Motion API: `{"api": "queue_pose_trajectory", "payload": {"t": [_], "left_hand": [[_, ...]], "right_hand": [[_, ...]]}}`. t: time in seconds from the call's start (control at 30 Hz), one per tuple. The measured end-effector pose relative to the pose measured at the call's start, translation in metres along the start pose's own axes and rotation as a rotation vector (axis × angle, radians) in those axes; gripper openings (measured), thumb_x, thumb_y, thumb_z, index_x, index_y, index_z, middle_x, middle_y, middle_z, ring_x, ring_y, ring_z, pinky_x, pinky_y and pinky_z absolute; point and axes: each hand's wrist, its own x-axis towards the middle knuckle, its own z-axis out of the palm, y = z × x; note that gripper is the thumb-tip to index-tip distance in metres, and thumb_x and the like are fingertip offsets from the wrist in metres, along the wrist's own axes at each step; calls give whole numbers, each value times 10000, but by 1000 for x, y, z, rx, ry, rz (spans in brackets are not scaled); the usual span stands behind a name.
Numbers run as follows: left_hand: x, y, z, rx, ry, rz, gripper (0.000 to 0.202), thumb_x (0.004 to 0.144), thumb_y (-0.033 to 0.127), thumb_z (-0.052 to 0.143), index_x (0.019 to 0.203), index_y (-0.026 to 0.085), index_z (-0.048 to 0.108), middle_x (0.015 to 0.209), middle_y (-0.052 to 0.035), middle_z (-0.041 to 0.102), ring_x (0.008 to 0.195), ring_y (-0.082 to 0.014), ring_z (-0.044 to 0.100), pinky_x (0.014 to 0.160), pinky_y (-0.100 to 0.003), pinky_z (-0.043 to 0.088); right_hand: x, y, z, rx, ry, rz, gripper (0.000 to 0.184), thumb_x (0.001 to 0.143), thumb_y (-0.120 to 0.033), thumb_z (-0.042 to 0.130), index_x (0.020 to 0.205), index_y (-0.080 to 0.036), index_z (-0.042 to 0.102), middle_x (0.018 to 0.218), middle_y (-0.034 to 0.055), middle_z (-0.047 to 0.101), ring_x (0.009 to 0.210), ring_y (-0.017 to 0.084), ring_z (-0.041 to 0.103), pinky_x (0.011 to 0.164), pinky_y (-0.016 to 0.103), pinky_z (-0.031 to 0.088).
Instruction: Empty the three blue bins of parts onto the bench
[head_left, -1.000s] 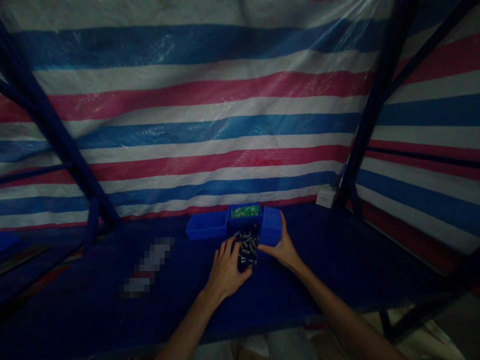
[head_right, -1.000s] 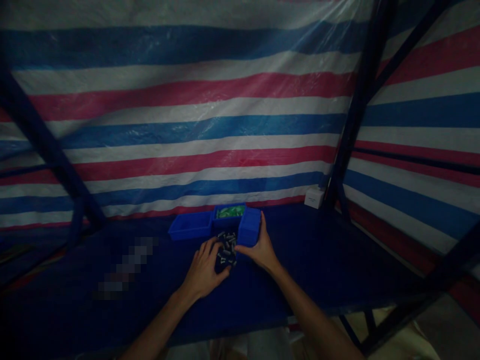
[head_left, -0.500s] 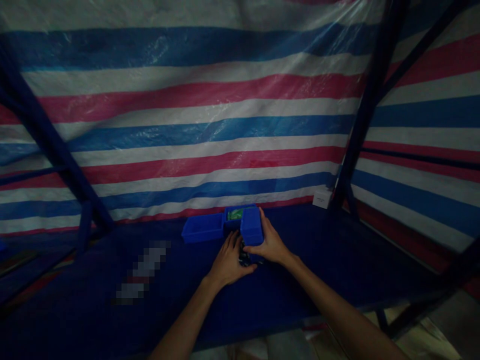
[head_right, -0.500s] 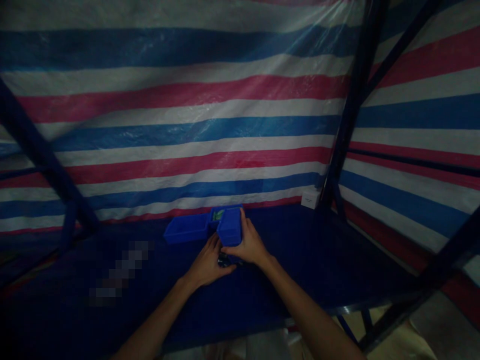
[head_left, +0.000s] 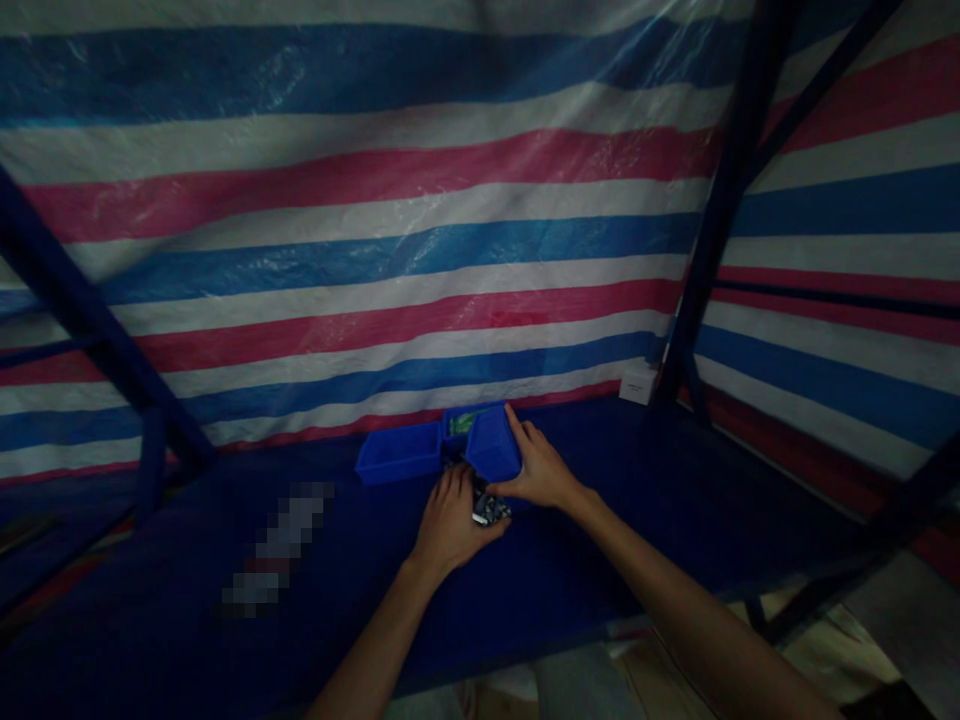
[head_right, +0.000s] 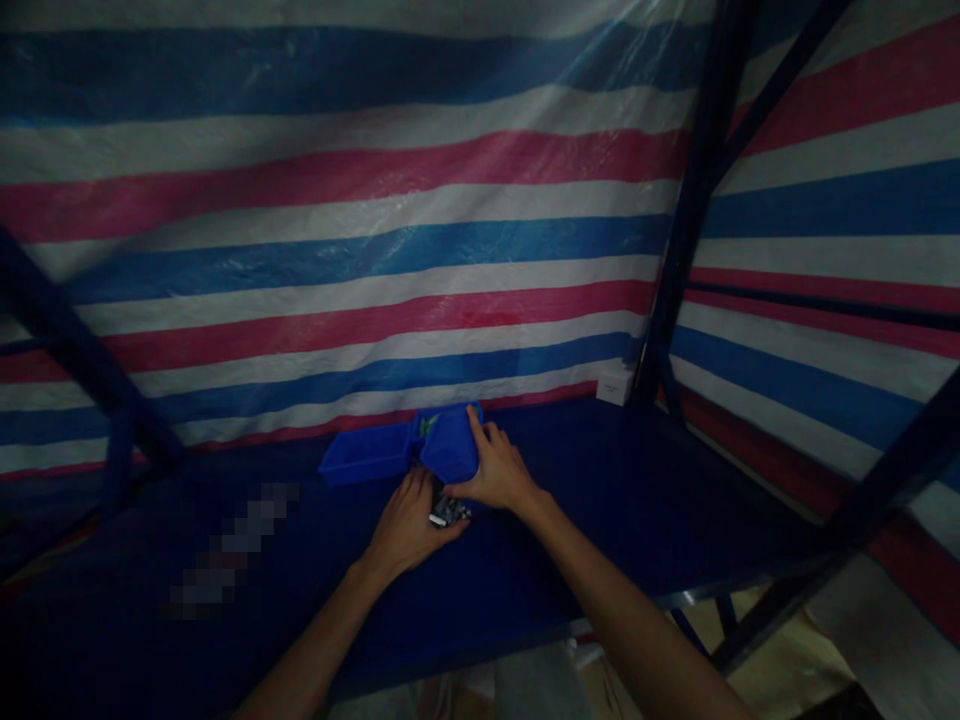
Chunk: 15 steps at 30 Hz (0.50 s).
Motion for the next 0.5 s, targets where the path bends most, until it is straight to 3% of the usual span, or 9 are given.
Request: {"api": "queue_pose_trajectory", "payload": {"t": [0.17,0.3,0.4,0.5], "left_hand": [[-1,1,0,90,-8,-18,874,737,601,653,1410,124,364,1479,-193,401,1420,-364,259,1138,-524,234],[-2,-3,3,80,-100,20,782,812,634,569,1437,207,371,1506,-147,389,1438,-359,223,1132,-571,212],[-3,-6,2,65,-150,127,684,844,588,571,1433,284,400,1502,-95,411,1430,-346,253,1141,-596,173],[-3,-6,-1,61,-187,187,680,858,558,578,1461,336,356,1561,-72,312,1438,-336,245,1144,-593,168]], "right_hand": [[5,4,-8,-86,-90,12,1325,568,-557,835,1531,-336,-48,1302,151,431,1164,400,454,912,573,391],[2,8,-9,-93,-138,4,1274,554,-550,843,1523,-396,31,1354,134,406,1200,407,416,942,629,327],[-2,15,-9,-42,-110,5,1250,532,-544,857,1516,-417,96,1364,119,410,1221,404,404,957,630,311],[-2,29,-10,91,-1,58,1211,550,-543,850,1518,-394,137,1362,117,433,1240,393,416,978,625,318]]}}
